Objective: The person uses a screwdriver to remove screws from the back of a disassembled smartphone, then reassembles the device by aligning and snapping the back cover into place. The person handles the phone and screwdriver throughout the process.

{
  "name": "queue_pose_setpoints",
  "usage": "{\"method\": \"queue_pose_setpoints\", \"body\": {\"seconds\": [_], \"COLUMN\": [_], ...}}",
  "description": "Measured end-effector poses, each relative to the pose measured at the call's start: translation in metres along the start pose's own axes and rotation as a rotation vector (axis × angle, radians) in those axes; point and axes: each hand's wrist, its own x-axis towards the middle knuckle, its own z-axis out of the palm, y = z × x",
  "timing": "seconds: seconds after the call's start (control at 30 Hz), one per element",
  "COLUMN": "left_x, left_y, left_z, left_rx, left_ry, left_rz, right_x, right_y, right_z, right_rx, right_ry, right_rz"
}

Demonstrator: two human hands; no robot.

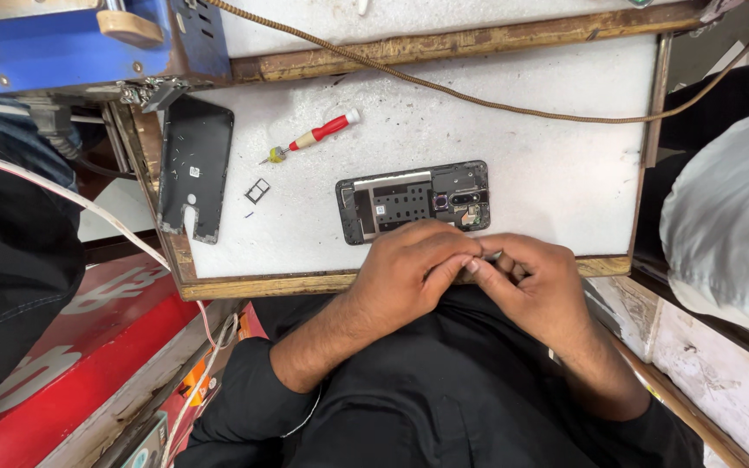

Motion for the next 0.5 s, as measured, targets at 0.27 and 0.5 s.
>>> {"method": "queue_pose_setpoints", "body": {"seconds": [0.27, 0.5], "left_x": [-0.0074, -0.0067], "left_y": [0.0049, 0.0027], "left_z": [-0.0027, -0.0033], "left_rx": [-0.206, -0.14], "left_ry": [-0.029, -0.031], "left_rz": [-0.33, -0.26], "right_x": [-0.0016, 0.0004], "right_y": [0.0099, 0.0078], "right_z": [-0.0043, -0.0051], "right_rx": [0.329, 0.083], "right_ry": [-0.049, -0.078], "right_rz": [0.004, -0.001]}}
